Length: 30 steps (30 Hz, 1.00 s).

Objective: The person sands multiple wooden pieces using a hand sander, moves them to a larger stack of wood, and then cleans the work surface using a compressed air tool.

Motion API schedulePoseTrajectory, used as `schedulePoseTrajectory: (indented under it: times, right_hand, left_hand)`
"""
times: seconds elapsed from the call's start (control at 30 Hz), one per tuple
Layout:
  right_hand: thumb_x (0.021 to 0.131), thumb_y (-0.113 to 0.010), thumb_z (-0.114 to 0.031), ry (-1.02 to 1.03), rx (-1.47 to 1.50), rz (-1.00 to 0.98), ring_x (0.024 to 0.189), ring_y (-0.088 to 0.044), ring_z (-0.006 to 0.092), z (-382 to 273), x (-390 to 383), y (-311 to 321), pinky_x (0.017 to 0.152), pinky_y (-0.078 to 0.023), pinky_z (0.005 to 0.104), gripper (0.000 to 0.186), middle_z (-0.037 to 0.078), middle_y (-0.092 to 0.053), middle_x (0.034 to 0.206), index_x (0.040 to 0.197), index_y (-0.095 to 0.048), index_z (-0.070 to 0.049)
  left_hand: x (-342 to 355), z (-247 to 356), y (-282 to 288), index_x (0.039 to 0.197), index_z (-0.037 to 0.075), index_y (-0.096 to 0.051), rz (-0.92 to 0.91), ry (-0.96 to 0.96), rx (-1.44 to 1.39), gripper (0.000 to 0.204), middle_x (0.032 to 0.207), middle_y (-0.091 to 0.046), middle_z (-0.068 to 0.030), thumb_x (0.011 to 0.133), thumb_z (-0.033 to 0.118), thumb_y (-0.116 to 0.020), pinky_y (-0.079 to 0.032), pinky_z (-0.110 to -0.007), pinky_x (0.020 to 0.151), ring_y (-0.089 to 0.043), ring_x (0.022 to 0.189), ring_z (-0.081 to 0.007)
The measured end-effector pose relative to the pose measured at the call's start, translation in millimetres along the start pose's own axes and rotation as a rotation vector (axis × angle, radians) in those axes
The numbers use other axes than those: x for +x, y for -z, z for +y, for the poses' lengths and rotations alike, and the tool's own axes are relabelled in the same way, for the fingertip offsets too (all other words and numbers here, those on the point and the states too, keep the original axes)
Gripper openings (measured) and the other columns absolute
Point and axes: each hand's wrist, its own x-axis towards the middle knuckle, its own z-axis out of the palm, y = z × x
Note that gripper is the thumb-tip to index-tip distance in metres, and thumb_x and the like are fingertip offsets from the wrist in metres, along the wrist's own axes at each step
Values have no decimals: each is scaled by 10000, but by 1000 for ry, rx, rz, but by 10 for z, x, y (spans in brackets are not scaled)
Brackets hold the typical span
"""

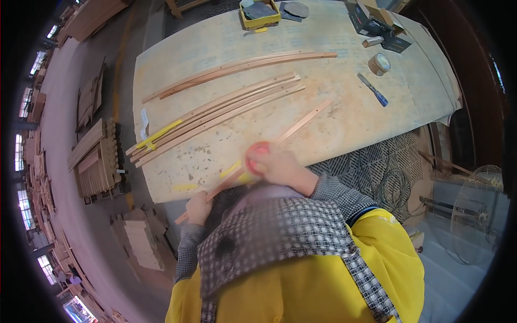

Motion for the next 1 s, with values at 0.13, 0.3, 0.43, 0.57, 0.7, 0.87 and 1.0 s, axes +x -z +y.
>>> schedulePoseTrajectory:
  times: [0.13, 0.3, 0.43, 0.57, 0.7, 0.87, 1.0]
  right_hand:
    - [860, -495, -325, -368, -136, 128, 934, -596, 369, 447, 20, 589, 794, -487, 469, 331, 192, -577, 1109, 1175, -545, -235]
    - [635, -654, -189, -488, -115, 332, 1017, -575, 363, 1387, 45, 1274, 862, -476, 419, 655, 206, -568, 1161, 1271, -501, -158]
    - [620, -651, -192, -467, -90, 325, 1027, -565, 375, 1325, 76, 1309, 866, -472, 407, 664, 212, -575, 1143, 1267, -503, -149]
    - [688, -641, -257, -446, -121, 142, 896, -608, 397, 794, 161, 861, 766, -495, 455, 532, 205, -610, 1044, 1206, -522, -272]
    - [762, -621, -301, -178, -82, 153, 810, -604, 406, 285, 163, 299, 697, -505, 454, 395, 229, -578, 1025, 1153, -568, -282]
    - [816, -586, -283, 139, -14, -88, 870, -599, 350, 68, 155, -277, 713, -504, 433, 337, 155, -597, 1016, 1151, -567, -264]
    - [802, -607, -264, 268, -38, -86, 873, -598, 346, 58, 145, -266, 723, -506, 424, 368, 141, -598, 1014, 1167, -559, -248]
  left_hand:
    - [-111, -75, -243, 743, 81, -562, 261, -47, 11, 239, 697, -600, -129, 815, 309, -576, -466, -463, 599, -602, 682, -353]
    - [23, 41, 28, 805, 61, -618, 23, 13, 91, 262, 719, -625, -166, 800, 321, -588, -479, -466, 617, -617, 722, -354]
    - [81, 95, 224, 907, 72, -673, -210, 28, 17, 306, 875, -654, -191, 750, 323, -599, -492, -460, 761, -621, 847, -379]
    - [110, 121, 269, 909, 59, -677, -306, 64, -24, 303, 927, -646, -212, 739, 288, -573, -485, -455, 809, -617, 891, -384]
    - [128, 87, 238, 898, 67, -680, -301, 74, -53, 291, 920, -647, -205, 739, 288, -578, -486, -458, 803, -616, 883, -387]
    - [151, 5, 141, 883, 74, -681, -254, 20, -53, 308, 896, -654, -190, 743, 337, -602, -489, -459, 786, -623, 860, -376]
    - [74, 155, 238, 902, 113, -676, -109, 82, -6, 349, 836, -666, -152, 739, 419, -634, -497, -444, 738, -640, 818, -343]
